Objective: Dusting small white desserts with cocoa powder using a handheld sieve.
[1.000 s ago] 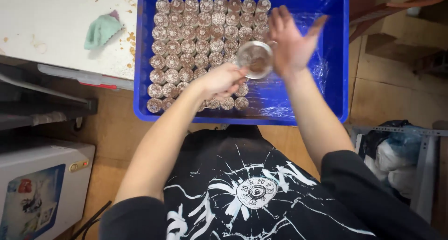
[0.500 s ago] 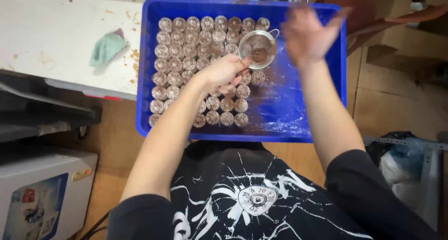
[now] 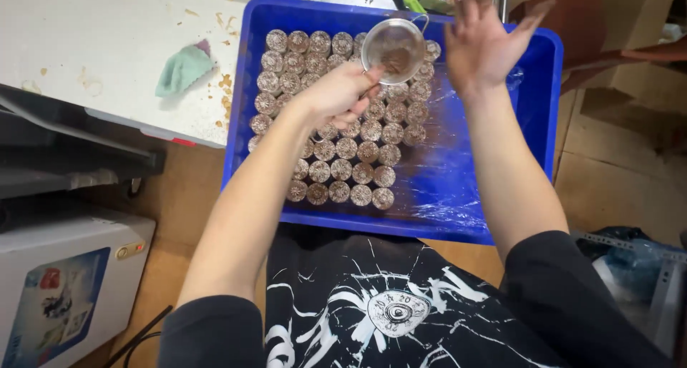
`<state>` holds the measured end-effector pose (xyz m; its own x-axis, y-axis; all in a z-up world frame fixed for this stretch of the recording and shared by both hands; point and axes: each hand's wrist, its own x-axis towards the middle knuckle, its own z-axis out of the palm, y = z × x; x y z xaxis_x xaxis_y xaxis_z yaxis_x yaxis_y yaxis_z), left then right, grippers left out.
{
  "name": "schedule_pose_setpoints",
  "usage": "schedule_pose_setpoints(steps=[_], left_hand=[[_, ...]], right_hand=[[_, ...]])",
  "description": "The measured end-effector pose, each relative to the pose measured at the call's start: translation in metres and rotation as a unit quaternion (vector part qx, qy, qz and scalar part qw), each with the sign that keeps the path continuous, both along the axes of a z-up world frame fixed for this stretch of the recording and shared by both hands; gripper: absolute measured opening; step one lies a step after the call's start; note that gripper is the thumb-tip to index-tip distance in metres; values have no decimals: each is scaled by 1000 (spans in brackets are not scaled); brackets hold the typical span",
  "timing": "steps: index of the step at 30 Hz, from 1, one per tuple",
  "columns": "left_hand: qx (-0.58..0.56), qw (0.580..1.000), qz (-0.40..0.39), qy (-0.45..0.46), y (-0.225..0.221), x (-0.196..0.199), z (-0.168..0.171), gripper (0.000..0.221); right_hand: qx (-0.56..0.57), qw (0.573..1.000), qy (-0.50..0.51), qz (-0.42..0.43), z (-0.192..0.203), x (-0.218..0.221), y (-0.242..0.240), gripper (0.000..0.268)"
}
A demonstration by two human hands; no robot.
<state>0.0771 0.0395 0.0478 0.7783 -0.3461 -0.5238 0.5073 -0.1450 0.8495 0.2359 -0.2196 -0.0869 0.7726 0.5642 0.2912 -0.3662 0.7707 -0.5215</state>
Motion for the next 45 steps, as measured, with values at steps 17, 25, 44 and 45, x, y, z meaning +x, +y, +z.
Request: schedule_pose_setpoints(steps=[17, 25, 44, 45], left_hand=[[5, 999, -45, 14, 88, -10, 17, 39], [-8, 1000, -11, -16, 139, 16, 30, 42], [-9, 995, -93, 28, 96, 133, -15, 42], [-6, 996, -86, 32, 96, 136, -16, 42]], right_hand=[[130, 986, -77, 72, 42, -19, 124, 105], [9, 989, 67, -133, 75, 10, 172, 119], [-111, 948, 89, -284, 49, 66, 116, 104], [-109, 950, 92, -277, 17, 84, 106, 104]])
